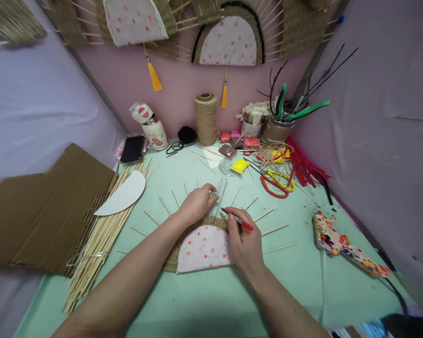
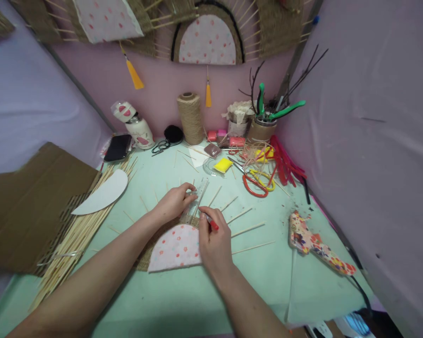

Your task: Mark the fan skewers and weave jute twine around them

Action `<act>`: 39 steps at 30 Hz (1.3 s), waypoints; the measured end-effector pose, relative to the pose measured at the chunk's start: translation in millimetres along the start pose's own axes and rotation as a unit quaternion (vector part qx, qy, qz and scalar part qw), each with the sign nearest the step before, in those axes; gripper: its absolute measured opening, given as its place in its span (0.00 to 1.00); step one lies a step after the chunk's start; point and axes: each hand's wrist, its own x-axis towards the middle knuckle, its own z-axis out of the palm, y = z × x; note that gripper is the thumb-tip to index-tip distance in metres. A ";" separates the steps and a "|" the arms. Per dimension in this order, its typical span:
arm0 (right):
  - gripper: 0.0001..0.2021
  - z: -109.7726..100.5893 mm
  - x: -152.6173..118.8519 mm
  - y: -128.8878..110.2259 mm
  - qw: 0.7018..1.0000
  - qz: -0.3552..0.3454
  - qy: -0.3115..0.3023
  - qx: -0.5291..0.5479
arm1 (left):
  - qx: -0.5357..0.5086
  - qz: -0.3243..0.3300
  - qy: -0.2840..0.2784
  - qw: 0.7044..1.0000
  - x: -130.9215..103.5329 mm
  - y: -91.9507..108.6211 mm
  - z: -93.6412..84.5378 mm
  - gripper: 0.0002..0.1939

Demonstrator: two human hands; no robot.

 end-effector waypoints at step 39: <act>0.11 1.7 1.4 -1.1 0.997 0.077 0.005 0.007 | -0.051 -0.009 -0.010 0.999 -5.0 1.9 -4.1 0.15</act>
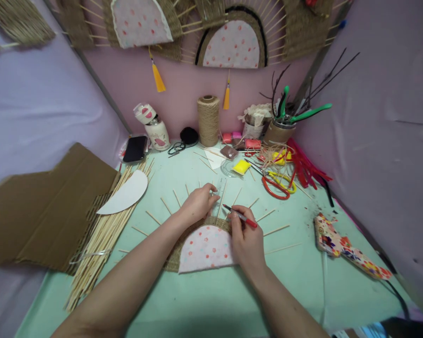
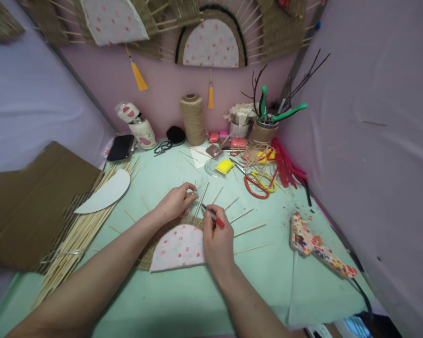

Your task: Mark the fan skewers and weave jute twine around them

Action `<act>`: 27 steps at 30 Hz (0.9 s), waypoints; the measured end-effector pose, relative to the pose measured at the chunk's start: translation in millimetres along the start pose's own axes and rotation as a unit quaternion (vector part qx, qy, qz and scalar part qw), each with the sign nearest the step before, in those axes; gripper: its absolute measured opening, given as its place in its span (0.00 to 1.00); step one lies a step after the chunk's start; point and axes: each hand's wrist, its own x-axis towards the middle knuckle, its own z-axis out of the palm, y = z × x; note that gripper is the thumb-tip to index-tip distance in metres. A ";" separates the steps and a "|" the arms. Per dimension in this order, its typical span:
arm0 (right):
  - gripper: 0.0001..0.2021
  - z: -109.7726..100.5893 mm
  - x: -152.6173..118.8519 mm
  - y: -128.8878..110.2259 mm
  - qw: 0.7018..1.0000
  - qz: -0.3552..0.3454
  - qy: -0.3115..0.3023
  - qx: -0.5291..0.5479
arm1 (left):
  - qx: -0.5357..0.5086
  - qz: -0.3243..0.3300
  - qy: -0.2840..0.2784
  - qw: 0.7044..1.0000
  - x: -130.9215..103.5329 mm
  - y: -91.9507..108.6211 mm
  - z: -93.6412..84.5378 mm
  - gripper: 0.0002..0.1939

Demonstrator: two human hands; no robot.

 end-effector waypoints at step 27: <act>0.13 0.4 1.1 -1.4 1.000 0.004 -0.004 -0.009 | 0.025 0.004 0.004 1.000 1.6 -1.4 1.8 0.14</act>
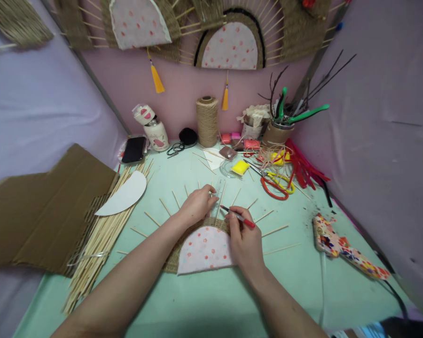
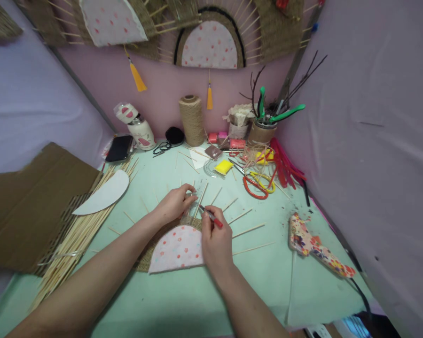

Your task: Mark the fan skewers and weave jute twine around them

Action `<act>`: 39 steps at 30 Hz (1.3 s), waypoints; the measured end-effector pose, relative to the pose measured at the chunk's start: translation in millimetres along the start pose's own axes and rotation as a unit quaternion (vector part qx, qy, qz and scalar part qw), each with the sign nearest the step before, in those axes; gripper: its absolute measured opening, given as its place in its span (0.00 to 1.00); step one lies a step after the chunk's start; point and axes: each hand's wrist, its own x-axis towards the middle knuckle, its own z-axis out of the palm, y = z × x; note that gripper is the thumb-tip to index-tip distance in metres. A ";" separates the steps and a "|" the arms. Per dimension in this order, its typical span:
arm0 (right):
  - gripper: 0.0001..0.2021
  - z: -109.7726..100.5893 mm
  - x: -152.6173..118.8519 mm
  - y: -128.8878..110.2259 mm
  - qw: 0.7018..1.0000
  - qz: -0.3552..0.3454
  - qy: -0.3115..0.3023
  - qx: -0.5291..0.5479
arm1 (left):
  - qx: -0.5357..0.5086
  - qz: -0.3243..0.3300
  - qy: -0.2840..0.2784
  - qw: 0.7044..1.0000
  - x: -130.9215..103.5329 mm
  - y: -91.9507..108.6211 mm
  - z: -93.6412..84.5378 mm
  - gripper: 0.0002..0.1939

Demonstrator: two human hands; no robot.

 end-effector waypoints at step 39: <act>0.13 0.8 0.1 2.5 1.000 0.012 -0.001 -0.008 | -0.001 -0.005 0.002 1.000 0.3 0.2 0.8 0.15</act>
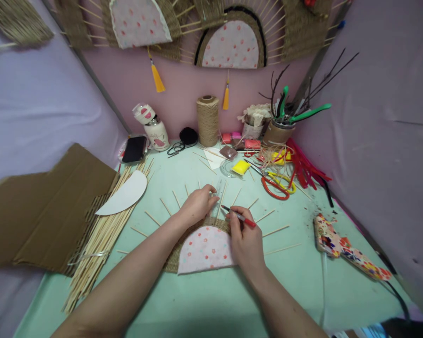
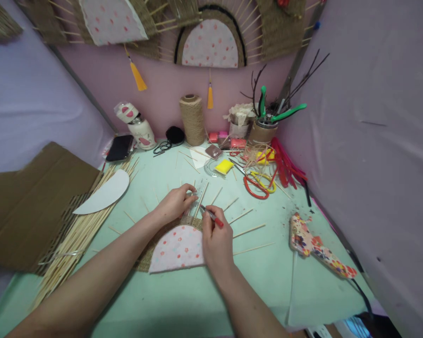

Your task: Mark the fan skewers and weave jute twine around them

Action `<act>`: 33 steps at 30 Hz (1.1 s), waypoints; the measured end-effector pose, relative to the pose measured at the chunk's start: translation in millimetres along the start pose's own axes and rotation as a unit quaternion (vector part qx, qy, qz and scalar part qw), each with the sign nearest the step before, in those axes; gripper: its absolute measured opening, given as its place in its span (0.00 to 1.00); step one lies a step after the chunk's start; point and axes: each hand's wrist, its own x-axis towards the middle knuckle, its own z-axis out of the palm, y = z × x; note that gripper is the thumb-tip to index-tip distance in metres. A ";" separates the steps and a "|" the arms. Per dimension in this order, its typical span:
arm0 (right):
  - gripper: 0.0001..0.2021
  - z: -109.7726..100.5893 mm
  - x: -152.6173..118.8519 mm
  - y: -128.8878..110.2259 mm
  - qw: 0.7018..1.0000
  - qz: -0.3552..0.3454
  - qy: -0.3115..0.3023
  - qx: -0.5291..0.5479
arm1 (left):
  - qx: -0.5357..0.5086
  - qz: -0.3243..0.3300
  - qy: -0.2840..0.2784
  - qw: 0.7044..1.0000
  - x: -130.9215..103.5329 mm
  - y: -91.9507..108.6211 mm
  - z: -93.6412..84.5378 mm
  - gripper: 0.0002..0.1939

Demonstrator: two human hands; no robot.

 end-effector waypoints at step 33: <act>0.13 0.6 0.5 0.5 1.000 0.004 -0.002 -0.007 | 0.007 0.010 0.009 1.000 1.4 -2.3 1.4 0.14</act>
